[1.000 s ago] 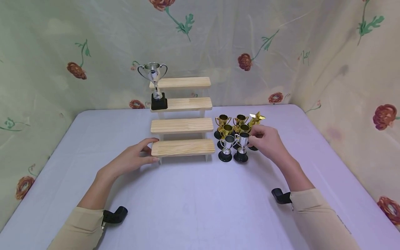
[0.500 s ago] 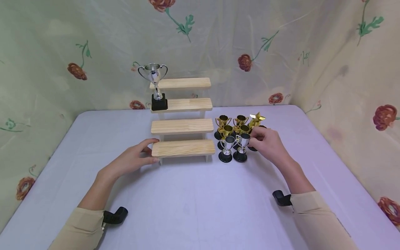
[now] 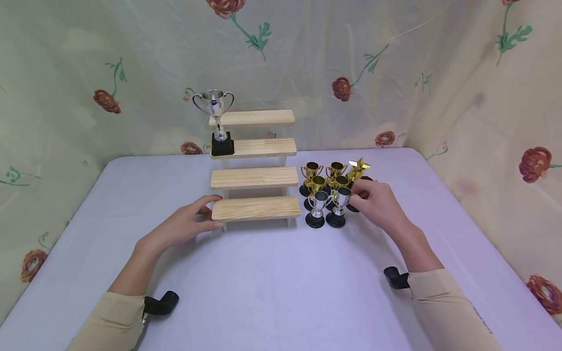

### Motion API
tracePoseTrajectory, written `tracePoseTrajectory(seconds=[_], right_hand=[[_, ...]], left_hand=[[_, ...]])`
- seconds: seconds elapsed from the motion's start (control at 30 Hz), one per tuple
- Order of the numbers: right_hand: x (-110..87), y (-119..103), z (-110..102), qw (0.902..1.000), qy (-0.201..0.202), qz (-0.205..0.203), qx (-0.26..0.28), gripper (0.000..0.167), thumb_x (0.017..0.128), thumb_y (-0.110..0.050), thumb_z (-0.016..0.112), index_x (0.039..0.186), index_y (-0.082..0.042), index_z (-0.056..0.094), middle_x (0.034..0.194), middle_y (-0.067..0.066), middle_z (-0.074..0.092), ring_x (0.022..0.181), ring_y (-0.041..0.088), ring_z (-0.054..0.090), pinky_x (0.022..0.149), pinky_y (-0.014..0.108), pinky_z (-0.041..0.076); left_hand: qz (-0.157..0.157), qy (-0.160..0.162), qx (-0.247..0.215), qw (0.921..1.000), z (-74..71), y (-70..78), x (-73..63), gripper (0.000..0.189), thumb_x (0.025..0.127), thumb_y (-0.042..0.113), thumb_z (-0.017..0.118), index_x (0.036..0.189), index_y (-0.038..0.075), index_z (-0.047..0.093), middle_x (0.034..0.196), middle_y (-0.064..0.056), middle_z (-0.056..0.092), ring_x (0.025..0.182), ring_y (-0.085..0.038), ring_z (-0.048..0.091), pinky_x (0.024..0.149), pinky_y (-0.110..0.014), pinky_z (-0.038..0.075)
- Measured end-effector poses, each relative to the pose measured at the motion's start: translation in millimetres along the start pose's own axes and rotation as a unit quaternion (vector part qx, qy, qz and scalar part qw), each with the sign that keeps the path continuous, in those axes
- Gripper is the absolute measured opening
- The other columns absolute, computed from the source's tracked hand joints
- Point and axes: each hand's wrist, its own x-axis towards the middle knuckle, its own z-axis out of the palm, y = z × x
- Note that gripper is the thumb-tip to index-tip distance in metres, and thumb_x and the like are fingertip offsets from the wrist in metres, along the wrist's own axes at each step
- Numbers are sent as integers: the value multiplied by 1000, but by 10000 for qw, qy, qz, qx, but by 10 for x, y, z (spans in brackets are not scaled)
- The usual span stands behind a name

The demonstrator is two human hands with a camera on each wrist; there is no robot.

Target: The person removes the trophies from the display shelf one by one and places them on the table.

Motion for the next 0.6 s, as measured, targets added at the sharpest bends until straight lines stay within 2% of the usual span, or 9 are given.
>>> tracePoseTrajectory(seconds=[0.17,0.33,0.6], right_hand=[[11,18,-9,10000,33,13,-89,11,86,-3,59,88,-7,69,83,9,70,73,18,56,61,26,46],[-7,27,-22,9999,15,81,-84,12,86,-4,59,88,-8,70,85,10,70,74,17,58,62,25,47],[-28,-4,-63,9992,-266,295,-34,12,90,-7,58,93,-8,70,92,12,69,80,23,58,65,28,47]], left_hand=[[1,18,-2,10000,11,-1,2,67,88,47,72,146,40,39,113,-4,65,94,-23,60,73,-32,49],[29,-10,-5,10000,12,8,5,69,88,47,72,148,38,39,113,-5,65,94,-23,59,74,-33,48],[49,-28,-17,10000,1,8,-10,68,89,45,71,148,37,38,113,-5,65,94,-23,59,75,-33,48]])
